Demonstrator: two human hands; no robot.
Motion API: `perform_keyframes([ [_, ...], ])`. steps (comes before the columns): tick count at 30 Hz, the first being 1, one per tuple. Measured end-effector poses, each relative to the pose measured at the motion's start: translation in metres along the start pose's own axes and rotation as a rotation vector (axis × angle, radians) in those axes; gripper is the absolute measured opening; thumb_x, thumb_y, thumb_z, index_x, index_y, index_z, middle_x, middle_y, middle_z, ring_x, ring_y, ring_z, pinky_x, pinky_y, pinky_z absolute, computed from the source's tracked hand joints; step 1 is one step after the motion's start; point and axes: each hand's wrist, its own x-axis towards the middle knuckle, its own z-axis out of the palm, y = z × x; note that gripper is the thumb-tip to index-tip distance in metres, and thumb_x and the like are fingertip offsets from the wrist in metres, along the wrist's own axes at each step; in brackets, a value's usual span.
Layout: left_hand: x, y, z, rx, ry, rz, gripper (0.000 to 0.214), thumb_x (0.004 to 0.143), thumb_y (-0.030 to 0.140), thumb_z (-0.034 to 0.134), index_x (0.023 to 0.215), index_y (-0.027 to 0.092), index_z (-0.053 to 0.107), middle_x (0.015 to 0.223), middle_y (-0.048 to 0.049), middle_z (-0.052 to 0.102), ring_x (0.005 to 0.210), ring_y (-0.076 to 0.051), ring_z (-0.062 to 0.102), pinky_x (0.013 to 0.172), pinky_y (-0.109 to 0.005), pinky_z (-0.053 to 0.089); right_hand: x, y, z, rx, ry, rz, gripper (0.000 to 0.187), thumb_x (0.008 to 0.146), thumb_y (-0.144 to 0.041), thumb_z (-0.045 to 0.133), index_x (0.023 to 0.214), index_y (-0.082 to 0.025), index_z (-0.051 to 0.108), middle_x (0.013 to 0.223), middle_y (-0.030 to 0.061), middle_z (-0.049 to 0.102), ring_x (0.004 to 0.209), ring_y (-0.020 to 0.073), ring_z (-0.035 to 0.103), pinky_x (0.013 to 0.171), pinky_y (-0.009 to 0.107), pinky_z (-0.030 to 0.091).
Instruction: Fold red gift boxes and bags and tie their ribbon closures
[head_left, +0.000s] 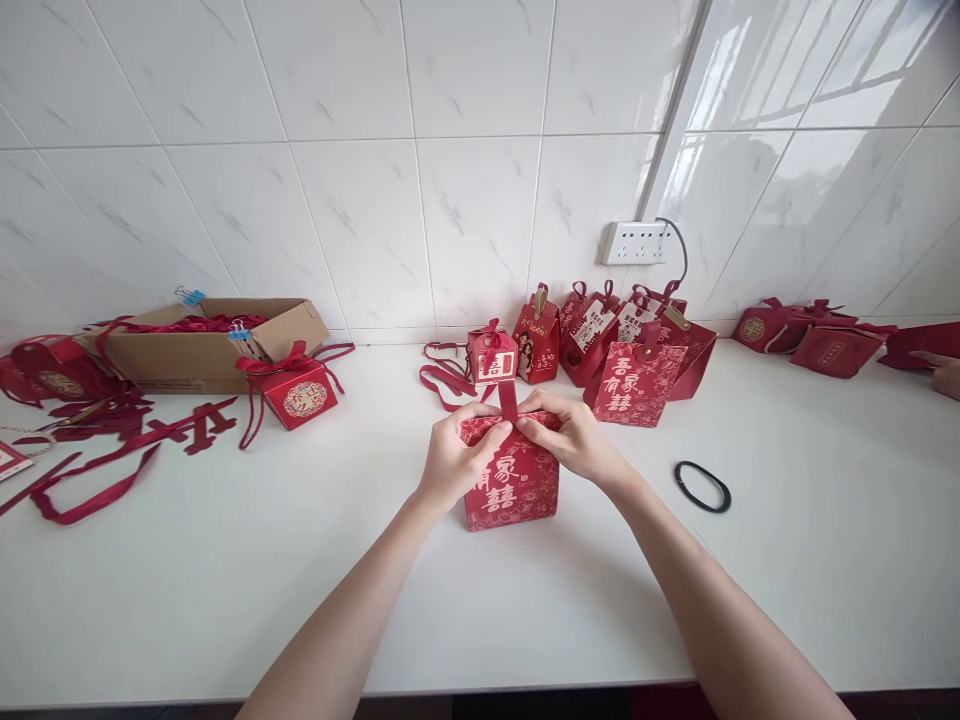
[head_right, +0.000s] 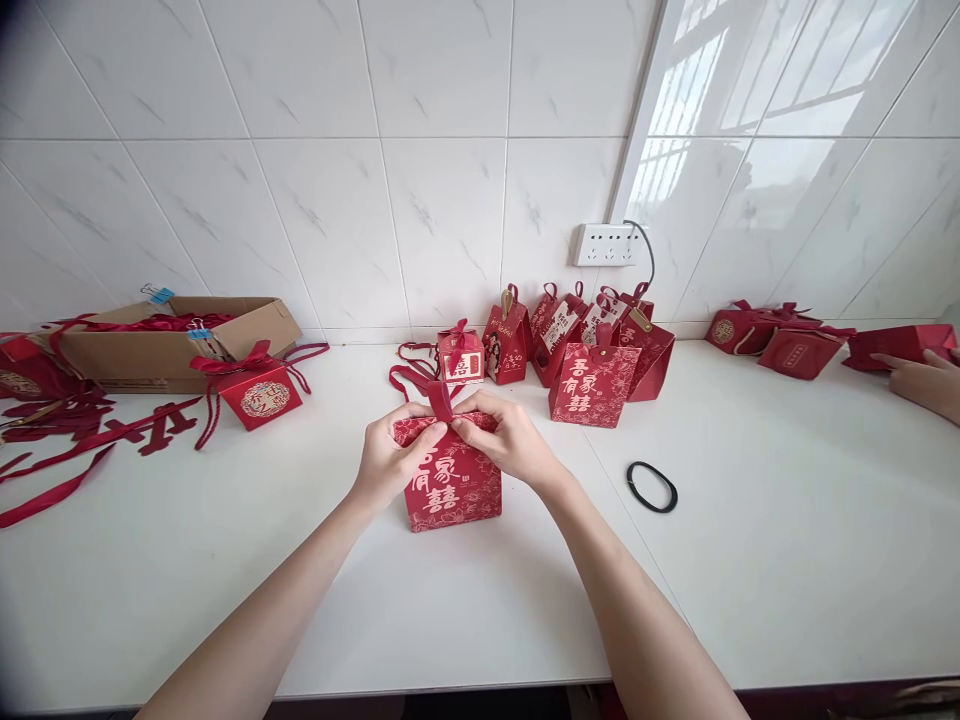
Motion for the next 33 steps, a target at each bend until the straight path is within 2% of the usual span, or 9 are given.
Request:
perform_keyframes([
  [12, 0.0028, 0.0018, 0.0011, 0.098, 0.047, 0.055, 0.018, 0.075, 0.036, 0.064, 0.073, 0.018, 0.062, 0.070, -0.0003, 0.066, 0.067, -0.014, 0.061, 0.063, -0.023, 0.048, 0.0000, -0.0005, 0.0002, -0.011, -0.002, 0.006, 0.012, 0.083, -0.026, 0.053, 0.078, -0.019, 0.062, 0.079, 0.0011, 0.064, 0.070, 0.0140, 0.058, 0.061, 0.024, 0.043],
  [24, 0.0021, 0.0038, 0.0022, 0.056, 0.043, 0.041, 0.018, 0.075, 0.036, 0.063, 0.072, 0.018, 0.061, 0.070, -0.0005, 0.065, 0.069, -0.015, 0.061, 0.066, -0.024, 0.048, -0.0006, -0.0012, 0.0004, -0.011, -0.004, 0.012, 0.013, 0.083, -0.028, 0.053, 0.079, -0.020, 0.062, 0.080, 0.0015, 0.065, 0.071, 0.0151, 0.059, 0.061, 0.025, 0.044],
  [33, 0.0012, 0.0078, 0.0051, 0.064, 0.099, 0.017, 0.020, 0.076, 0.037, 0.063, 0.069, 0.018, 0.062, 0.069, -0.0001, 0.066, 0.070, -0.014, 0.062, 0.068, -0.024, 0.048, -0.0009, -0.0022, -0.0004, -0.020, 0.000, 0.002, 0.013, 0.084, -0.028, 0.054, 0.077, -0.019, 0.060, 0.077, 0.0008, 0.062, 0.068, 0.0138, 0.057, 0.060, 0.024, 0.042],
])
